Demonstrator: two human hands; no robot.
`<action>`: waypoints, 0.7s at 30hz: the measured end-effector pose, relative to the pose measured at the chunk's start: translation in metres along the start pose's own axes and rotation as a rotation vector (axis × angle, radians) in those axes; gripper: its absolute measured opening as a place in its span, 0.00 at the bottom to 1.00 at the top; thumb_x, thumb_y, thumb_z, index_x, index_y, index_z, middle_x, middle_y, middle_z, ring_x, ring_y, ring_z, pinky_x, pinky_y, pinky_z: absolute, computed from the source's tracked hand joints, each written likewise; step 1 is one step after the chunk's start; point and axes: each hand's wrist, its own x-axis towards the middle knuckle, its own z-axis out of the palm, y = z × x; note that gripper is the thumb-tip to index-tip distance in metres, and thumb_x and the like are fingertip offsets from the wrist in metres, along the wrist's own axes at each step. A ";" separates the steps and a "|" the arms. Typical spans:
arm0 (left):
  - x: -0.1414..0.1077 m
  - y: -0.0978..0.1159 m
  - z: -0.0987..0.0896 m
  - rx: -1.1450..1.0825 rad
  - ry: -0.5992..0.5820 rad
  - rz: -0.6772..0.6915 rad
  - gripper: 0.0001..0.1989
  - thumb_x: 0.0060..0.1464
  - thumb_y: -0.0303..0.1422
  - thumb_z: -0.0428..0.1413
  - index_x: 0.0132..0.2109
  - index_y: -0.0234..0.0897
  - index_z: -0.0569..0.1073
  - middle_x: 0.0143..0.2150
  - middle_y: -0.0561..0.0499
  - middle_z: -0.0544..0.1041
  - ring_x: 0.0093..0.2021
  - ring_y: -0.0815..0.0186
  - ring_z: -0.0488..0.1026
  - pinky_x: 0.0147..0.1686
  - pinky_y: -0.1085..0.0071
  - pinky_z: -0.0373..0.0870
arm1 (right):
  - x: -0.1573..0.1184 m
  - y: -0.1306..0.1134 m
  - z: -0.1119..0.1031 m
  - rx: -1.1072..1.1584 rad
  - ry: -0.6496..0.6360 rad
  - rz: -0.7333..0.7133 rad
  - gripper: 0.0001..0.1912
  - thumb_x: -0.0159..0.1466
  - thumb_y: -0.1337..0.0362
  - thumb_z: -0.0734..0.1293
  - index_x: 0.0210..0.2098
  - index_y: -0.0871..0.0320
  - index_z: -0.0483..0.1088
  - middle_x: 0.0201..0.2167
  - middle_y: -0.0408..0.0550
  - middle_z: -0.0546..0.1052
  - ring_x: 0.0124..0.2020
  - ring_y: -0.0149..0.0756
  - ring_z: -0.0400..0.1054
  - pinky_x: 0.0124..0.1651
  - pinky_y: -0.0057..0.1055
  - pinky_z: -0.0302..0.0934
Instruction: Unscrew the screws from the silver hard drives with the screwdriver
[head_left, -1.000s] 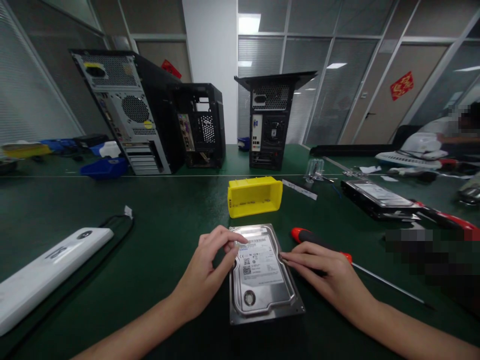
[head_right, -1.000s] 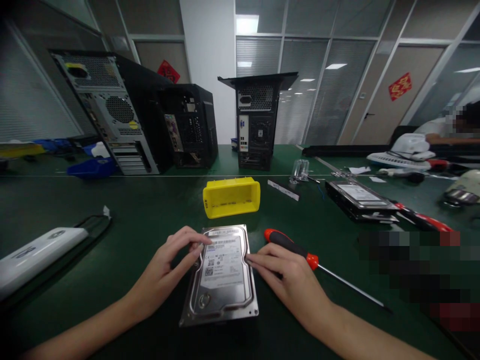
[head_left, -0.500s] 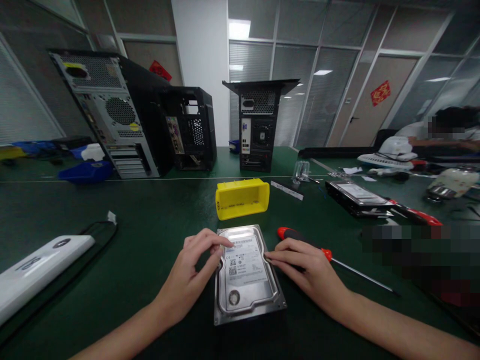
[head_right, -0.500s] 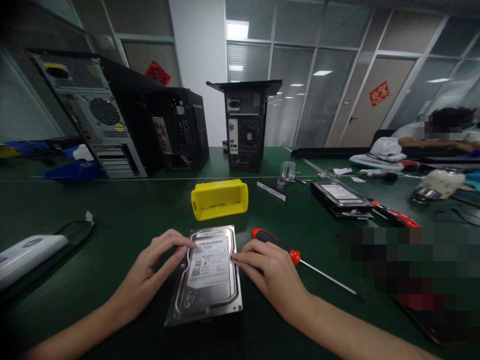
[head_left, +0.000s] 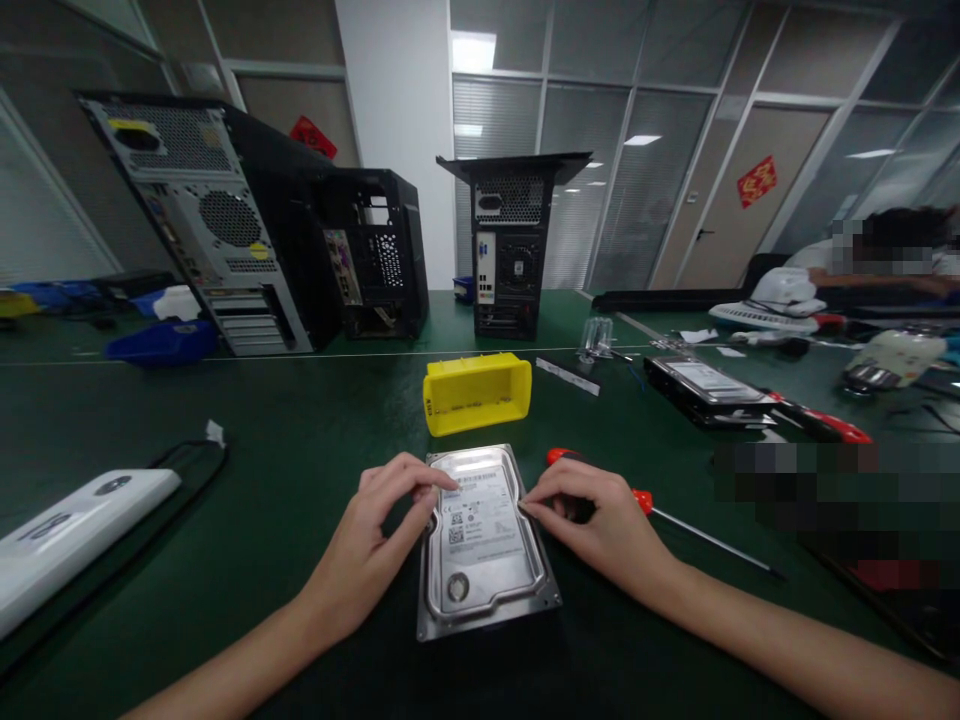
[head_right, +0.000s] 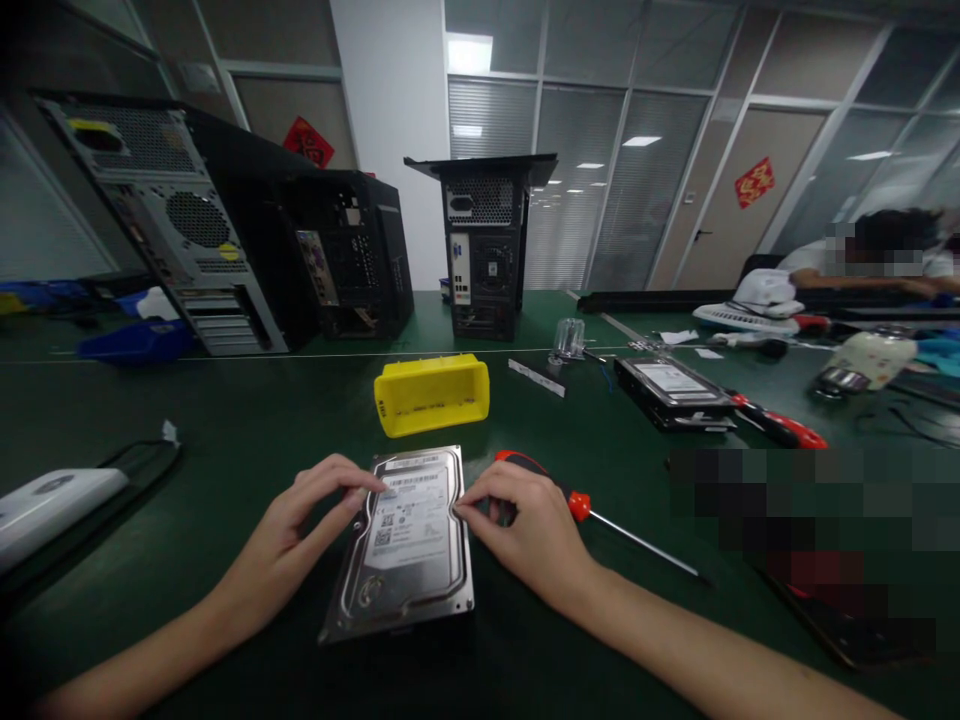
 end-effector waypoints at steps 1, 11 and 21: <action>0.000 0.000 0.000 0.002 0.004 0.006 0.11 0.63 0.34 0.44 0.43 0.43 0.71 0.40 0.53 0.71 0.43 0.62 0.67 0.43 0.66 0.58 | 0.000 0.000 0.000 0.000 -0.001 0.010 0.05 0.59 0.65 0.67 0.31 0.57 0.77 0.29 0.44 0.75 0.28 0.28 0.66 0.31 0.27 0.60; 0.001 -0.005 0.003 -0.002 -0.010 0.015 0.10 0.63 0.34 0.45 0.43 0.44 0.70 0.40 0.53 0.71 0.43 0.62 0.66 0.43 0.65 0.58 | -0.003 0.000 -0.002 0.071 -0.047 0.043 0.08 0.60 0.64 0.67 0.37 0.56 0.78 0.31 0.46 0.76 0.31 0.29 0.69 0.32 0.27 0.62; 0.000 -0.003 0.001 -0.014 -0.008 0.017 0.10 0.62 0.33 0.45 0.43 0.42 0.71 0.39 0.52 0.71 0.42 0.62 0.66 0.43 0.65 0.58 | -0.004 0.004 -0.003 0.092 -0.077 0.043 0.09 0.62 0.64 0.65 0.38 0.53 0.77 0.34 0.46 0.78 0.35 0.31 0.70 0.36 0.29 0.64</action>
